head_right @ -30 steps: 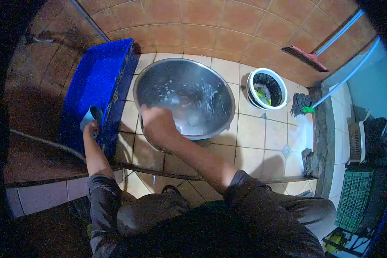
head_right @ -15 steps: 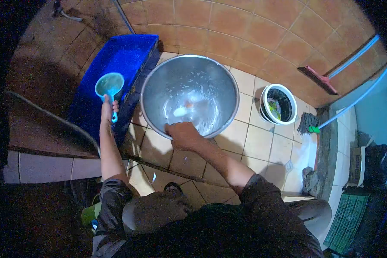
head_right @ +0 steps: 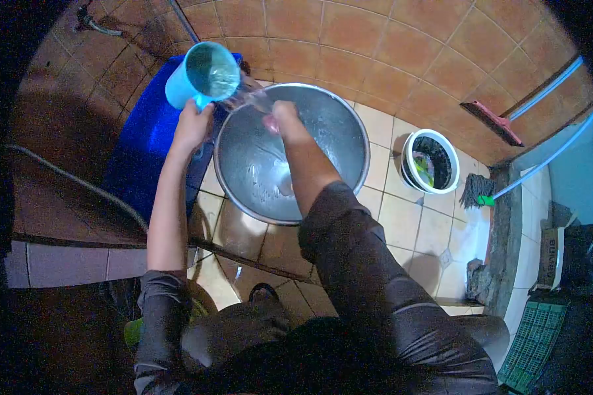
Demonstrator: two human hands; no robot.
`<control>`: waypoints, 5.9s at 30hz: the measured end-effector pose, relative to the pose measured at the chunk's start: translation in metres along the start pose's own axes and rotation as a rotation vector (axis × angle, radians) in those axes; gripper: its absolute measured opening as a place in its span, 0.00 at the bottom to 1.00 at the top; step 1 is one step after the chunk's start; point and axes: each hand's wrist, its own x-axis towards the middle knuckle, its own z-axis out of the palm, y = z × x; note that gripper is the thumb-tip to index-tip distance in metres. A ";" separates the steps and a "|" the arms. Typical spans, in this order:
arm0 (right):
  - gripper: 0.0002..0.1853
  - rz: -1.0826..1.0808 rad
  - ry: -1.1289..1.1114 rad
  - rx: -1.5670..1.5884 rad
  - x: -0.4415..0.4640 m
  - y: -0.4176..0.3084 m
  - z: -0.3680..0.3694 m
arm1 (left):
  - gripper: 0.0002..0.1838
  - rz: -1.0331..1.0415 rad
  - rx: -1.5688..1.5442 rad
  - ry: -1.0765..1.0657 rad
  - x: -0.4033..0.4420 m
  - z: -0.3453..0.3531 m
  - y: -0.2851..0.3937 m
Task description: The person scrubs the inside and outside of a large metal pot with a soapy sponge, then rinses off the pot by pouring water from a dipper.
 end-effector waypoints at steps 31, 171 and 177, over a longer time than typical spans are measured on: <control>0.08 -0.160 -0.236 0.026 -0.021 0.018 -0.142 | 0.14 0.338 0.374 -0.400 -0.106 0.041 0.091; 0.25 -0.415 -0.772 -0.995 -0.254 0.132 -0.202 | 0.13 0.198 -0.022 -0.210 -0.078 0.078 0.034; 0.30 0.020 -0.839 -0.582 -0.218 0.168 -0.181 | 0.11 0.268 -0.063 -0.283 -0.108 0.116 0.095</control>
